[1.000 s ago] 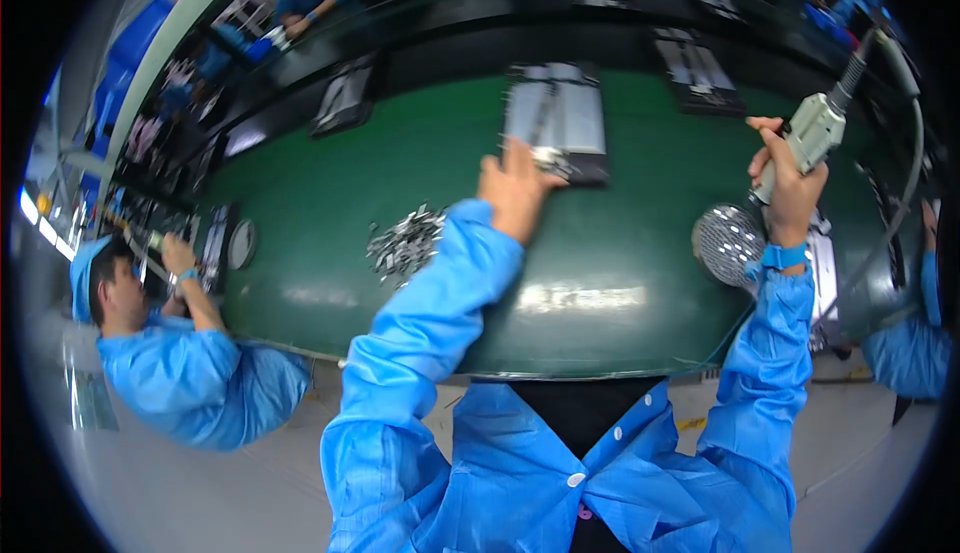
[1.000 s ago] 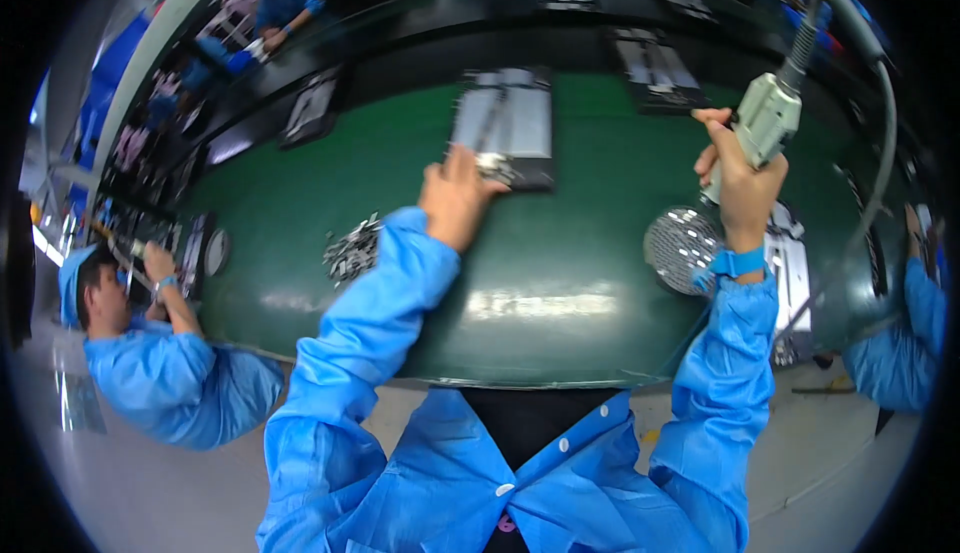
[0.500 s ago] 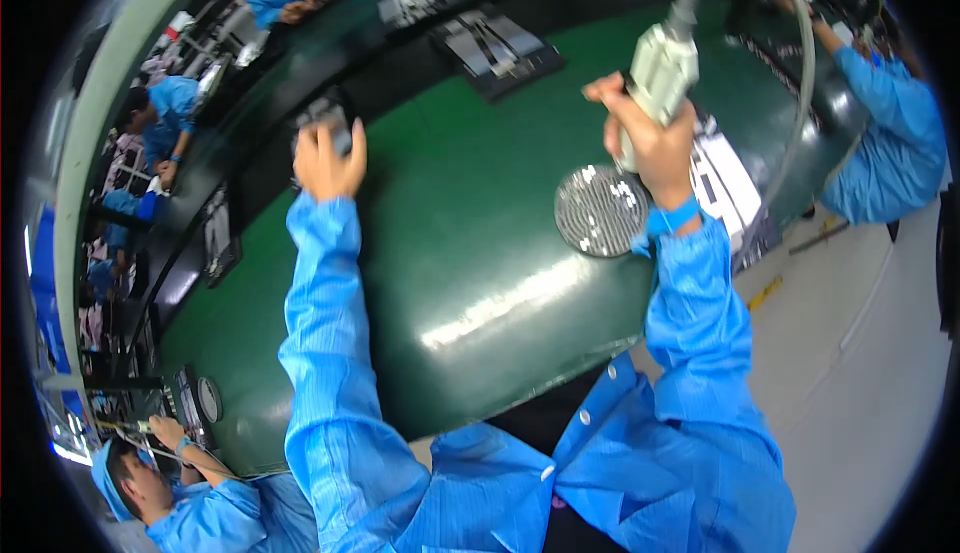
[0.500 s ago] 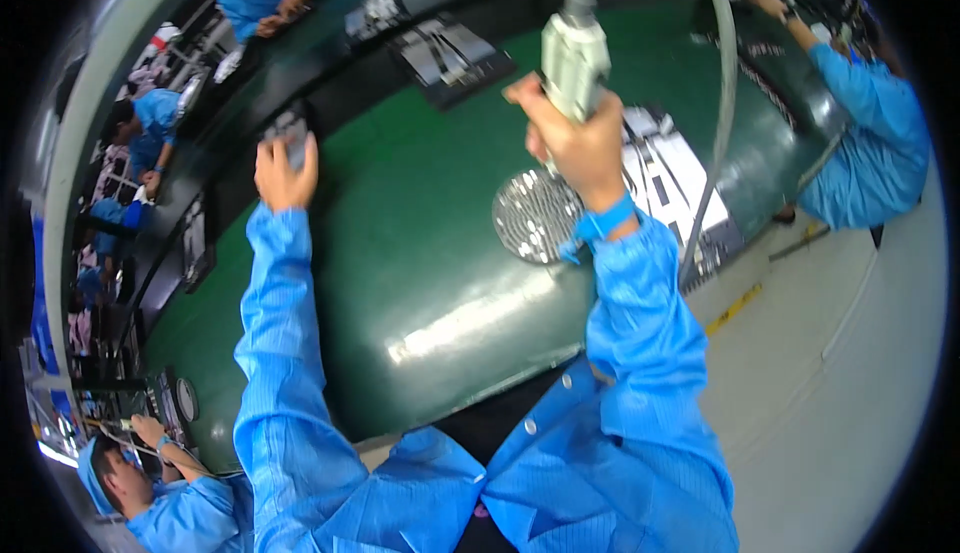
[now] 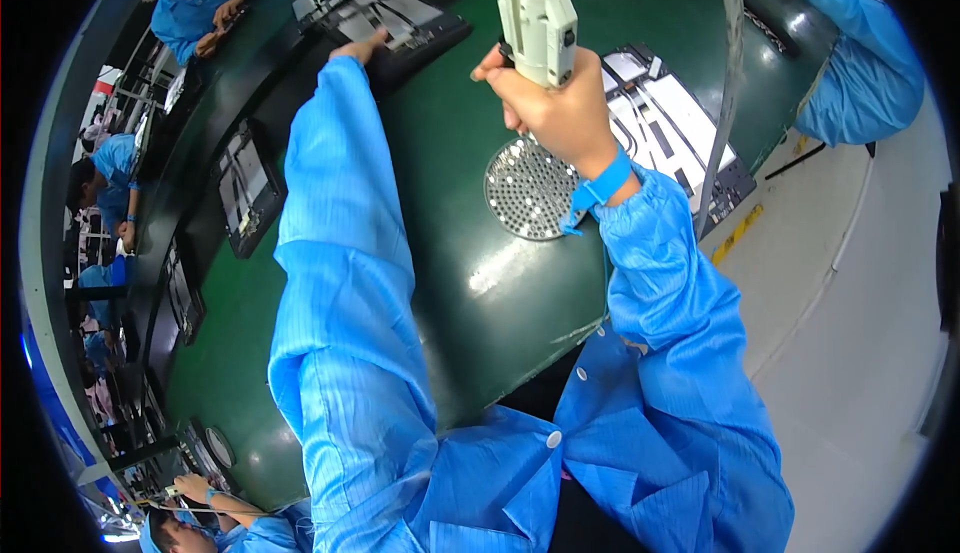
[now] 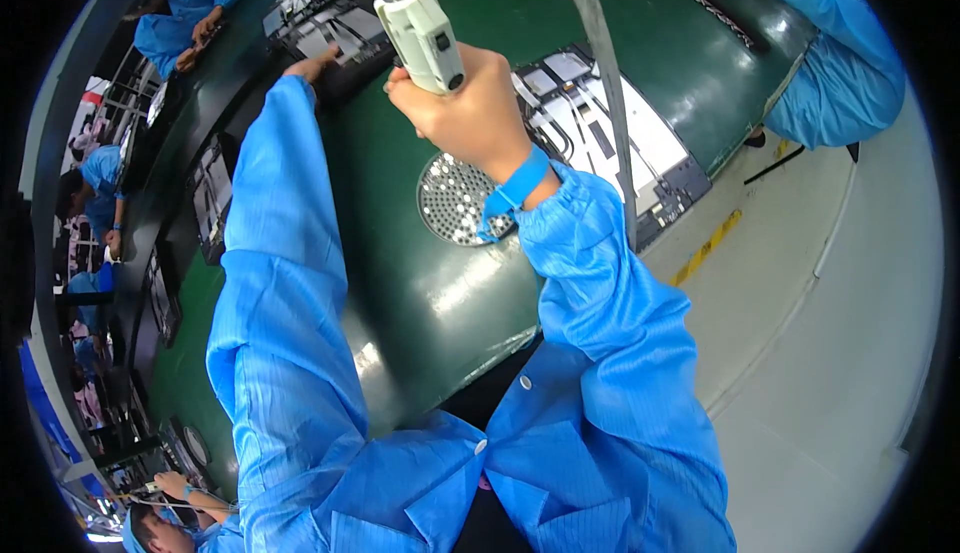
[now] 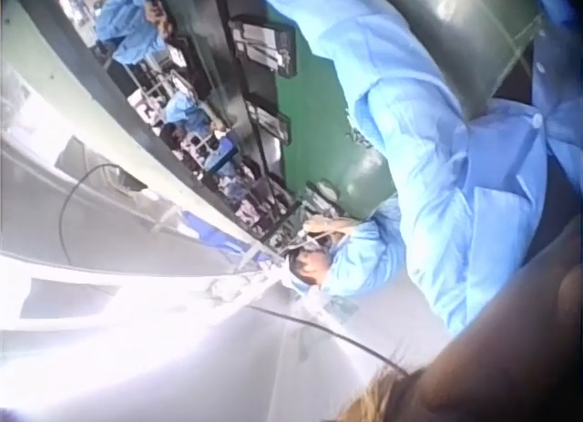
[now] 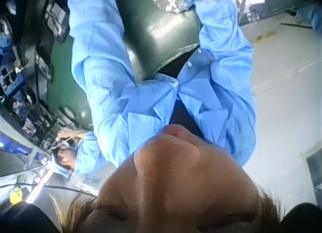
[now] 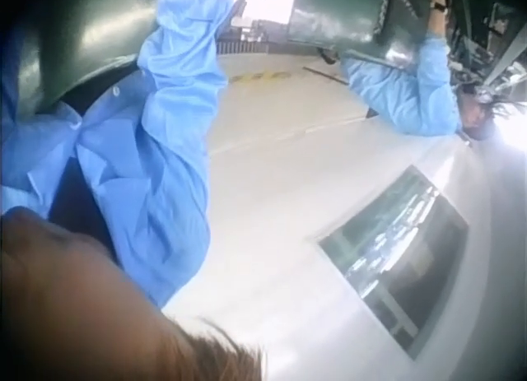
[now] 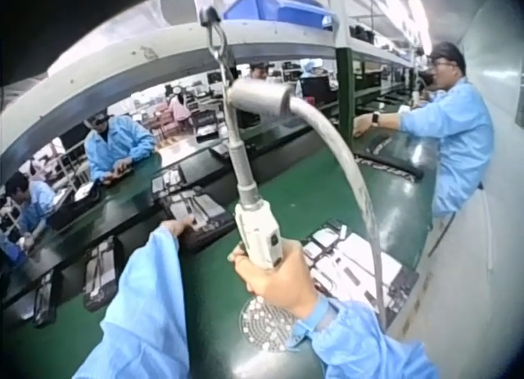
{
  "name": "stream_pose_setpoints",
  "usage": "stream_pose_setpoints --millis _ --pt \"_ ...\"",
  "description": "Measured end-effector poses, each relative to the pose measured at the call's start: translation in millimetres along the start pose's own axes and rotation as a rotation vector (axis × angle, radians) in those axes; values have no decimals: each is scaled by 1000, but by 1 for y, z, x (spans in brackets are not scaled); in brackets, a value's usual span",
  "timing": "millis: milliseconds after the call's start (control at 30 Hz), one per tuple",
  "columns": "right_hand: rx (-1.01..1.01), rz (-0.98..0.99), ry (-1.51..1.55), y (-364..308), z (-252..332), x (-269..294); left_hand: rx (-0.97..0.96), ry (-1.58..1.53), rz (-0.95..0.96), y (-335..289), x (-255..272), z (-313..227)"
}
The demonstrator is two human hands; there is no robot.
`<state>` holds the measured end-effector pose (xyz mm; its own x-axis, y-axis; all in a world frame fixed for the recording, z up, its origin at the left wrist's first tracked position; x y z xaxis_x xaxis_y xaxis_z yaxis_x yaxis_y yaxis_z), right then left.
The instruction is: Assembling components into tablet housings using an electric screwdriver on a production line.
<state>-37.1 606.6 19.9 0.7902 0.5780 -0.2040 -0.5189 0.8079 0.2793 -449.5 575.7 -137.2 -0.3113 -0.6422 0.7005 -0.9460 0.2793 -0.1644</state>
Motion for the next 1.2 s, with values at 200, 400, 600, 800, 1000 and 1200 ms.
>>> stream_pose_setpoints --millis 200,400,600,800,1000,1200 --pt "5 61 106 -11 12 -18 -89 -370 -397 -68 112 8" --pt "-34 288 210 -40 17 -39 32 -892 -145 -304 238 86" --pt "43 343 244 -39 6 -34 235 -872 -131 -458 212 140" --pt "68 400 185 -45 6 -37 158 -850 -133 -524 179 156" --pt "72 367 194 -43 -1 -34 6 -642 -296 -543 167 156" --pt "137 387 126 -44 -3 -33 -219 -30 -426 -547 174 149"
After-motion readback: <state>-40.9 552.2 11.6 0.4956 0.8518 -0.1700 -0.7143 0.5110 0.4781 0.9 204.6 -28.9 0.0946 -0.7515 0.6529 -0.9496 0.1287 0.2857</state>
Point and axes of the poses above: each hand's wrist, its own y-axis towards the middle knuckle, its own x-axis out of the back of the hand, z = x × y, the point moved 4 cm from there along y, towards the middle knuckle, and after that the axes turned 12 degrees about -z, right-handed, at the moved point
